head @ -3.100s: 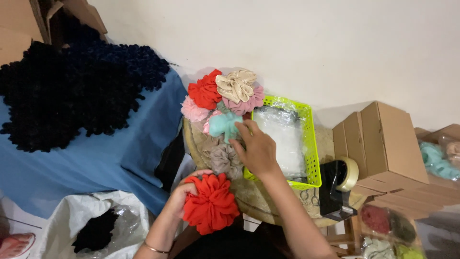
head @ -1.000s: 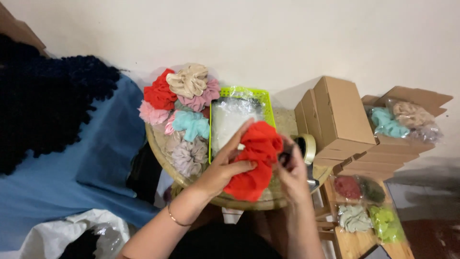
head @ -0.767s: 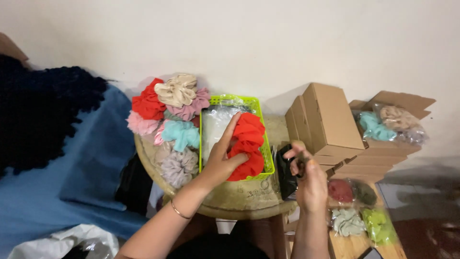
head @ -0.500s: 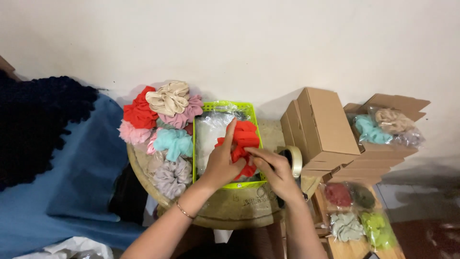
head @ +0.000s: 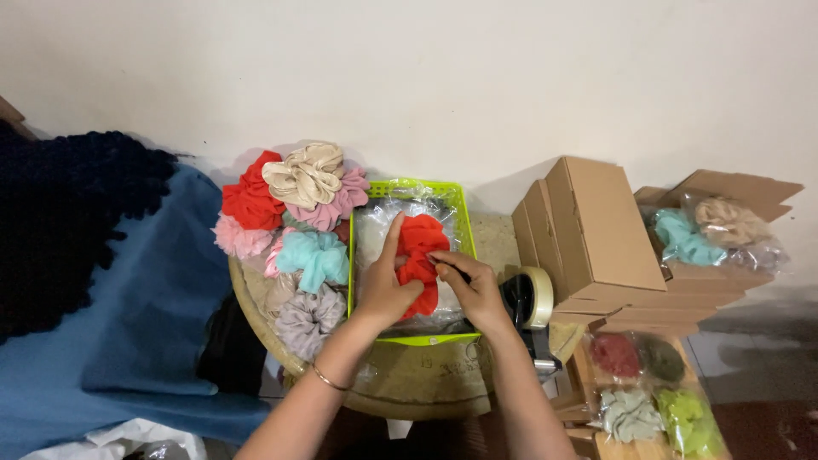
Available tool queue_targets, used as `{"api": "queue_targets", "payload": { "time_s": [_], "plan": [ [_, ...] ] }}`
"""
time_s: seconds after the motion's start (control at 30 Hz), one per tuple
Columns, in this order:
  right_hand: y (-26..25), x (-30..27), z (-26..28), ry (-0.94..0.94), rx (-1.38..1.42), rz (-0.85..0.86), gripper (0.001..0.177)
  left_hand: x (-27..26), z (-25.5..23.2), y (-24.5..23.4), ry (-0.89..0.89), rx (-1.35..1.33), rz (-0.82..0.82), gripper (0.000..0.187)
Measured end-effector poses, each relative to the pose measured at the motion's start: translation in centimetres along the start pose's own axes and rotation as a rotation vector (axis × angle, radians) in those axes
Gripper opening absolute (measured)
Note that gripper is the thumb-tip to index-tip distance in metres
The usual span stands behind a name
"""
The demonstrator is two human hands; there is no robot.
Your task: The person picks up scrunchies from a table, places them into small plastic bags, and removes excess air before setting them aside.
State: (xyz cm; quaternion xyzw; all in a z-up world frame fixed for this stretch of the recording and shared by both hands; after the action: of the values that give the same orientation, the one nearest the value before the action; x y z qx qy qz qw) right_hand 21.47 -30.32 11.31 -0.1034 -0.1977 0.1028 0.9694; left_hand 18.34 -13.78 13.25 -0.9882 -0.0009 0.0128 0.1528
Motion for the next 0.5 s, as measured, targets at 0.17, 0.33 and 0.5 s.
{"api": "queue_targets", "payload": {
  "time_s": [0.17, 0.33, 0.5],
  "plan": [
    [-0.1, -0.4, 0.0, -0.014, 0.013, -0.012, 0.016, -0.4, -0.4, -0.2, -0.006, -0.022, 0.003, 0.104],
    [0.4, -0.3, 2.2, -0.092, 0.023, 0.014, 0.023, -0.2, 0.2, 0.2, 0.024, -0.026, 0.028, 0.104],
    [-0.2, -0.8, 0.7, -0.071, -0.047, -0.026, 0.016, -0.1, 0.3, 0.2, 0.037, -0.021, 0.014, 0.103]
  ]
}}
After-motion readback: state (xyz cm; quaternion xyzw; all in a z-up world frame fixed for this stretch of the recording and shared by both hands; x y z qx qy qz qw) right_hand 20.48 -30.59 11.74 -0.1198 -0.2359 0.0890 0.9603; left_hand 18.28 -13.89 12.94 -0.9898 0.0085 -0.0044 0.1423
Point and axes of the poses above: each hand's wrist, its own x-axis towards the middle knuckle, its own y-axis out of the palm, z = x × y, the point moved 5 cm from there along x, towards the middle knuckle
